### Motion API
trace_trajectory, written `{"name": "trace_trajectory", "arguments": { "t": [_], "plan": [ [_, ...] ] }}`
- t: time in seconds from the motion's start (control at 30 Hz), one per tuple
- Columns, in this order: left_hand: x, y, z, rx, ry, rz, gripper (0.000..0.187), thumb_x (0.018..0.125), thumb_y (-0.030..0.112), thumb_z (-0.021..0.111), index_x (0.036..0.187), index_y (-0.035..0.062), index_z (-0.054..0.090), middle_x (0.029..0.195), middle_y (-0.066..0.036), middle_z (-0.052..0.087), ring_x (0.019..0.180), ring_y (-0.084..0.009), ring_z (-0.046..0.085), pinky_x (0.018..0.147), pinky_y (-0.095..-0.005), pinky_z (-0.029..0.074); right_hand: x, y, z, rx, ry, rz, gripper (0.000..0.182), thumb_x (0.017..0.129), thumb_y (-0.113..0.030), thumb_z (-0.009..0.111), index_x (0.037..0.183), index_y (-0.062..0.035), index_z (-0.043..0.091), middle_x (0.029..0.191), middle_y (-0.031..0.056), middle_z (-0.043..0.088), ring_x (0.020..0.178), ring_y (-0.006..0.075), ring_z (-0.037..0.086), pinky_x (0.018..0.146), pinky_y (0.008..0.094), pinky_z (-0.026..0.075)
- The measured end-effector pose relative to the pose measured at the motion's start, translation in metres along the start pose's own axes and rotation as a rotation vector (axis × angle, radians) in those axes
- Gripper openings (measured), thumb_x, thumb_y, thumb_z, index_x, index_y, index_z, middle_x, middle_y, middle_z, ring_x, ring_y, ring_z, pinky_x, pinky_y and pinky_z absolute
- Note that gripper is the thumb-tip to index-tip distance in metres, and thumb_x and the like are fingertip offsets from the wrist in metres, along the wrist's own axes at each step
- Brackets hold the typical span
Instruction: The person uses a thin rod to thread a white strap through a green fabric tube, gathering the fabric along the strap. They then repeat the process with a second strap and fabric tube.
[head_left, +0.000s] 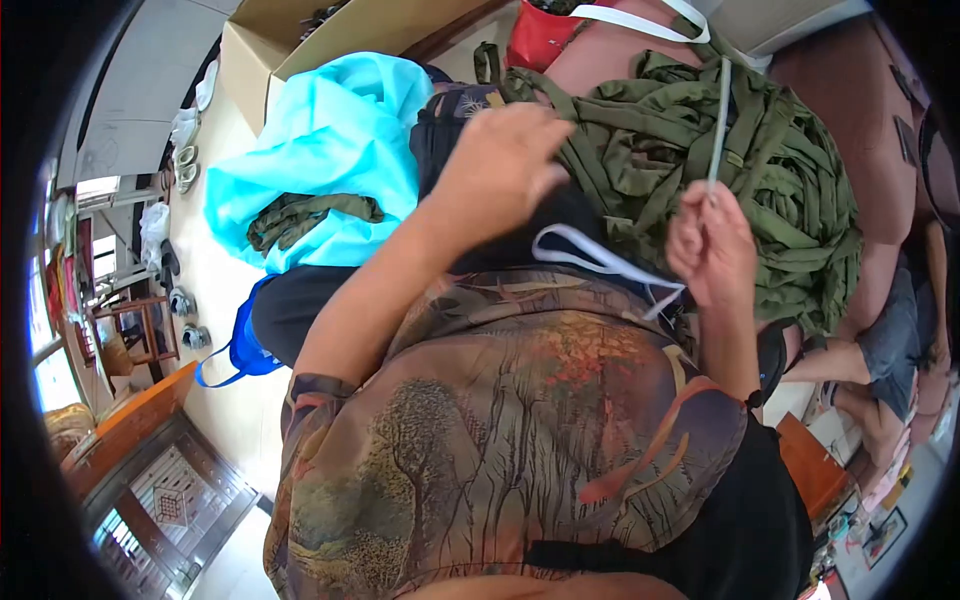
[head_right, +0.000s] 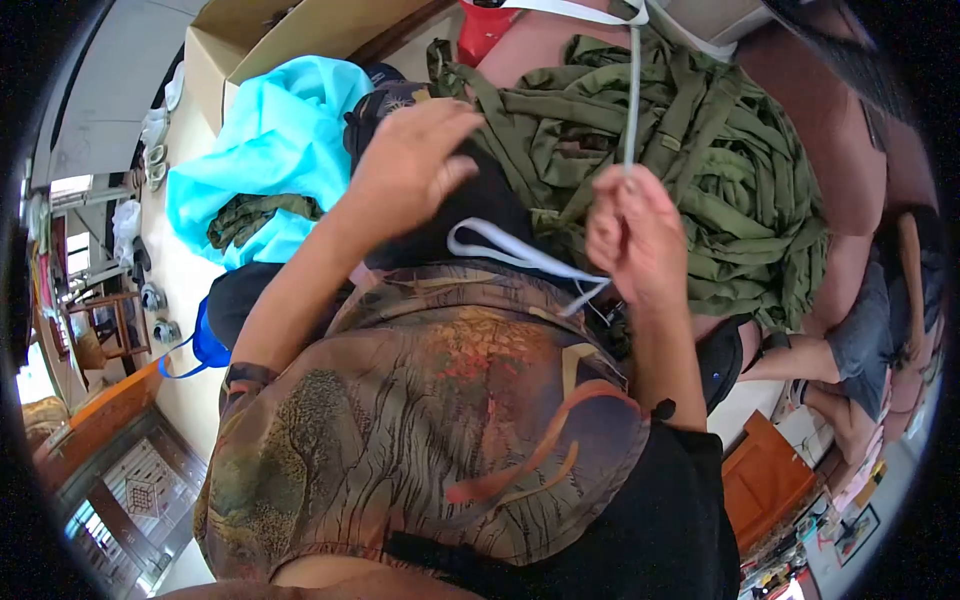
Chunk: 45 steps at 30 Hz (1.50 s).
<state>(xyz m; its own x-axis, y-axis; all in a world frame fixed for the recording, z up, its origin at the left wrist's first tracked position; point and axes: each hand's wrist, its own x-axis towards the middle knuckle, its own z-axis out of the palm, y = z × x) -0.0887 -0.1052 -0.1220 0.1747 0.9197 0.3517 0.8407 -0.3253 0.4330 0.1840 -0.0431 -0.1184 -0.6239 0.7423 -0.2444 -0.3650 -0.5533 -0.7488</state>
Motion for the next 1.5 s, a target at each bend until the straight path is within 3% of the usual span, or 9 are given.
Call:
{"name": "trace_trajectory", "arguments": {
  "t": [0.1, 0.43, 0.63, 0.8, 1.03, 1.2, 1.3, 1.37, 1.5],
  "plan": [
    [0.004, -0.058, 0.025, 0.285, 0.025, -0.015, 0.01, 0.075, 0.011, 0.062, 0.084, 0.0062, 0.064, 0.081, -0.009, 0.064, 0.078, -0.0302, 0.063, 0.07, -0.0446, 0.048, -0.022, -0.007, -0.018, -0.21, 0.188, -0.043, 0.023, 0.102, -0.023, 0.05, 0.108, -0.0021, 0.058, 0.063, -0.0027, 0.044, 0.047, 0.003, 0.034, 0.041, 0.0185, 0.025],
    [0.054, -0.076, 0.076, 0.321, -0.04, 0.06, 0.026, 0.075, 0.005, 0.059, 0.098, 0.0117, 0.068, 0.087, -0.008, 0.065, 0.088, -0.0301, 0.064, 0.075, -0.0421, 0.052, -0.053, -0.018, -0.034, -0.509, 0.358, -0.111, 0.023, 0.101, -0.025, 0.054, 0.104, -0.0042, 0.063, 0.058, -0.0061, 0.04, 0.047, 0.0011, 0.03, 0.043, 0.0182, 0.02],
    [0.072, -0.043, -0.007, -0.15, 0.027, -0.046, 0.014, 0.081, 0.012, 0.059, 0.093, 0.0082, 0.067, 0.081, -0.011, 0.066, 0.077, -0.0304, 0.064, 0.07, -0.0411, 0.052, -0.062, -0.026, -0.056, -0.566, 0.373, -0.113, 0.025, 0.102, -0.025, 0.051, 0.109, -0.0027, 0.06, 0.062, -0.0053, 0.042, 0.048, 0.0009, 0.031, 0.043, 0.0175, 0.022],
    [0.103, 0.016, -0.122, -0.538, 0.088, -0.129, 0.017, 0.089, 0.011, 0.053, 0.081, -0.0002, 0.063, 0.068, -0.005, 0.06, 0.06, -0.011, 0.058, 0.056, -0.0259, 0.048, -0.064, -0.028, -0.052, -0.567, 0.453, -0.178, 0.026, 0.101, -0.026, 0.054, 0.105, -0.0026, 0.062, 0.059, -0.0058, 0.042, 0.048, 0.0012, 0.031, 0.044, 0.0183, 0.021],
    [0.139, 0.067, -0.149, -0.715, 0.066, -0.012, 0.016, 0.085, 0.015, 0.056, 0.084, 0.0011, 0.064, 0.073, -0.012, 0.062, 0.069, -0.0235, 0.061, 0.064, -0.036, 0.049, -0.053, -0.028, -0.046, -0.539, 0.413, -0.254, 0.025, 0.101, -0.025, 0.053, 0.105, -0.0021, 0.062, 0.059, -0.0059, 0.04, 0.048, 0.0015, 0.03, 0.044, 0.0185, 0.02],
    [0.145, 0.101, -0.071, -0.665, -0.071, 0.096, 0.017, 0.082, 0.018, 0.059, 0.087, 0.0021, 0.065, 0.077, -0.017, 0.063, 0.075, -0.0324, 0.063, 0.069, -0.0432, 0.05, -0.039, -0.027, -0.032, -0.353, 0.404, -0.356, 0.023, 0.1, -0.018, 0.053, 0.113, 0.0003, 0.057, 0.072, -0.004, 0.048, 0.055, 0.0021, 0.038, 0.045, 0.0185, 0.026],
    [0.115, 0.127, -0.013, -0.741, -0.219, 0.192, 0.019, 0.081, 0.019, 0.06, 0.088, 0.0027, 0.065, 0.08, -0.02, 0.064, 0.078, -0.0378, 0.065, 0.072, -0.0476, 0.051, -0.021, -0.023, -0.024, -0.425, 0.795, -0.528, 0.023, 0.101, -0.017, 0.048, 0.116, -0.0015, 0.057, 0.074, -0.0013, 0.05, 0.061, 0.006, 0.05, 0.054, 0.0201, 0.04],
    [0.091, 0.129, 0.019, -0.894, -0.282, 0.262, 0.019, 0.081, 0.019, 0.06, 0.088, 0.0025, 0.065, 0.08, -0.023, 0.064, 0.077, -0.0397, 0.064, 0.071, -0.0466, 0.05, -0.024, -0.045, -0.049, -0.349, 0.554, -0.513, 0.024, 0.101, -0.018, 0.052, 0.111, 0.0029, 0.056, 0.071, -0.0044, 0.048, 0.06, 0.005, 0.043, 0.054, 0.019, 0.034],
    [0.085, 0.097, 0.006, -1.106, -0.39, -0.322, 0.016, 0.085, 0.016, 0.062, 0.091, 0.0003, 0.063, 0.075, -0.017, 0.062, 0.069, -0.0236, 0.064, 0.066, -0.0358, 0.05, -0.019, -0.044, -0.039, -0.476, 0.473, -0.387, 0.032, 0.098, -0.017, 0.055, 0.123, 0.0035, 0.052, 0.071, -0.005, 0.047, 0.062, 0.0029, 0.043, 0.057, 0.0176, 0.034]
  ]
}}
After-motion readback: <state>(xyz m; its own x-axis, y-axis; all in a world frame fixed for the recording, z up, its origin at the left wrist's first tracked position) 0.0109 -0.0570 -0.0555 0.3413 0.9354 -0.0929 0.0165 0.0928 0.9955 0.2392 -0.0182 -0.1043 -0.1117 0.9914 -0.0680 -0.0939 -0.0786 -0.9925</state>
